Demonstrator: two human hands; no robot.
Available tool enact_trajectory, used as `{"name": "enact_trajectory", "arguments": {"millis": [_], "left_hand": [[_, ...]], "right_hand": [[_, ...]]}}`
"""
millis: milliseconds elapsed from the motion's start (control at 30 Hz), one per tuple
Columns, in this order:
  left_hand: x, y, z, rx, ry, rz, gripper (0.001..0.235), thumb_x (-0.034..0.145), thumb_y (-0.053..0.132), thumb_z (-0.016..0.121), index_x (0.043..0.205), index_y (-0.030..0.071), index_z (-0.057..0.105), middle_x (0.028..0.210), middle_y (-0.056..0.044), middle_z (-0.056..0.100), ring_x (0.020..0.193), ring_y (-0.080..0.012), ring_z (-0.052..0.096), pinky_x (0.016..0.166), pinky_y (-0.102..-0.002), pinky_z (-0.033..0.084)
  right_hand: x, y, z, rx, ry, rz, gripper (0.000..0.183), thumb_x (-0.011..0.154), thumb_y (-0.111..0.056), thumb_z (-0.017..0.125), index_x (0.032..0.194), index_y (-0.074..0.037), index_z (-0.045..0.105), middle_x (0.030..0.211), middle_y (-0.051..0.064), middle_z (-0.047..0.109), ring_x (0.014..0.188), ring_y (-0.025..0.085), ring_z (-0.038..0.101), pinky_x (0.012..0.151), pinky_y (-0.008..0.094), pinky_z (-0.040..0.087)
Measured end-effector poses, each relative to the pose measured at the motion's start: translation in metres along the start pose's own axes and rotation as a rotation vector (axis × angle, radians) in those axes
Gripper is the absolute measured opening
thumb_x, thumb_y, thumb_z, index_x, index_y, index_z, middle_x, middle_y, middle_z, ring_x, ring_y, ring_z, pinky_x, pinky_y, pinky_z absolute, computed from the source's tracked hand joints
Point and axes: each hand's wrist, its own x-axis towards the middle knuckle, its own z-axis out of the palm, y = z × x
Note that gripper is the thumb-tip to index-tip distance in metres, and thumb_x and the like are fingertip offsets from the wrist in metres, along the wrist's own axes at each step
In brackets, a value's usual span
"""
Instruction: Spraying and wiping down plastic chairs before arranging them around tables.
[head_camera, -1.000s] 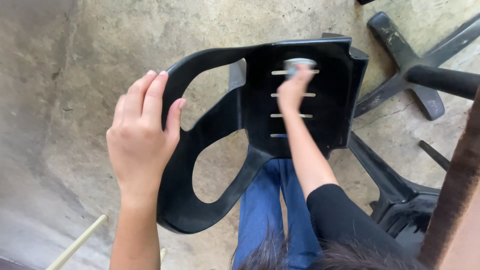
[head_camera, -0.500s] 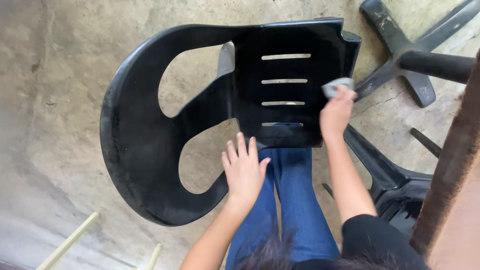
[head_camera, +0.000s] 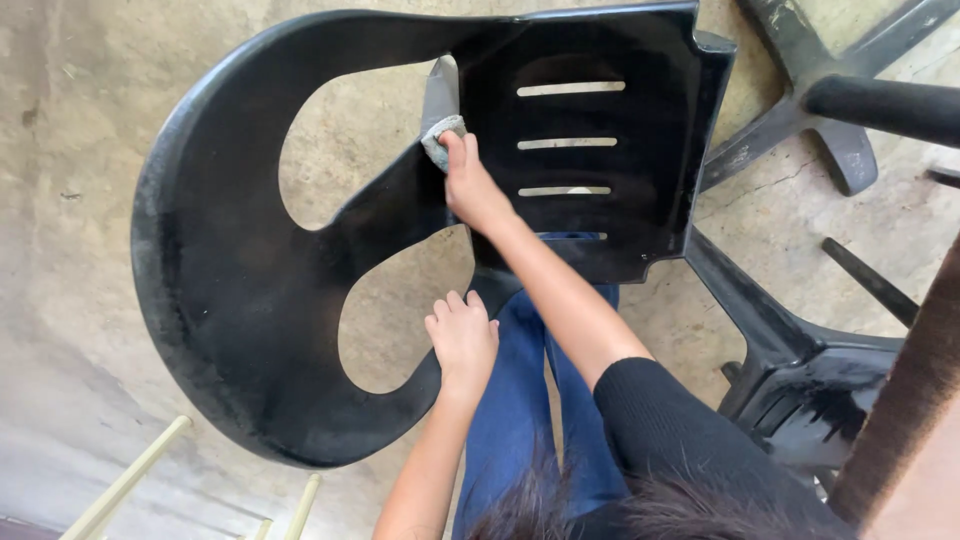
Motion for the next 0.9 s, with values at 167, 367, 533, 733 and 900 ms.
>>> {"name": "enact_trajectory", "arguments": {"millis": [167, 367, 533, 733, 900], "left_hand": [[0.001, -0.001, -0.006, -0.073, -0.030, 0.000, 0.059, 0.080, 0.041, 0.085, 0.126, 0.010, 0.067, 0.105, -0.010, 0.065, 0.097, -0.0275, 0.063, 0.080, -0.040, 0.049], [0.003, -0.004, -0.013, -0.154, -0.068, -0.004, 0.057, 0.079, 0.038, 0.085, 0.125, 0.011, 0.066, 0.108, -0.010, 0.065, 0.102, -0.0292, 0.064, 0.085, -0.043, 0.051], [0.004, -0.005, -0.009, -0.223, 0.012, -0.024, 0.051, 0.077, 0.028, 0.083, 0.122, 0.009, 0.068, 0.104, -0.012, 0.063, 0.097, -0.0308, 0.062, 0.084, -0.042, 0.049], [0.003, 0.003, -0.015, -0.423, 0.040, -0.039, 0.035, 0.072, 0.014, 0.080, 0.107, 0.013, 0.072, 0.102, -0.013, 0.059, 0.097, -0.0325, 0.059, 0.088, -0.042, 0.045], [0.004, 0.005, -0.014, -0.449, 0.042, -0.046, 0.026, 0.072, 0.014, 0.081, 0.095, 0.015, 0.068, 0.104, -0.012, 0.059, 0.100, -0.0307, 0.059, 0.088, -0.041, 0.044]], "right_hand": [[-0.017, 0.064, -0.117, -1.059, 0.077, -0.505, 0.037, 0.095, -0.001, 0.051, 0.128, -0.017, 0.061, 0.106, 0.010, 0.061, 0.095, 0.028, 0.066, 0.082, 0.041, 0.056], [-0.057, 0.118, -0.245, -0.798, 0.480, 0.263, 0.046, 0.094, 0.007, 0.050, 0.137, -0.004, 0.041, 0.115, 0.018, 0.042, 0.081, 0.051, 0.068, 0.078, 0.055, 0.059], [-0.002, 0.175, -0.235, -0.740, 0.736, 0.464, 0.044, 0.095, 0.004, 0.046, 0.138, -0.005, 0.042, 0.125, 0.017, 0.043, 0.099, 0.038, 0.069, 0.092, 0.046, 0.057], [0.067, 0.162, -0.227, -0.913, 0.758, 0.473, 0.058, 0.088, 0.013, 0.051, 0.145, 0.002, 0.040, 0.131, 0.021, 0.043, 0.100, 0.031, 0.068, 0.098, 0.040, 0.056], [0.103, 0.141, -0.172, -0.779, 0.641, 0.307, 0.068, 0.091, 0.011, 0.050, 0.154, 0.003, 0.026, 0.134, 0.019, 0.040, 0.110, 0.029, 0.065, 0.108, 0.041, 0.054]]}}
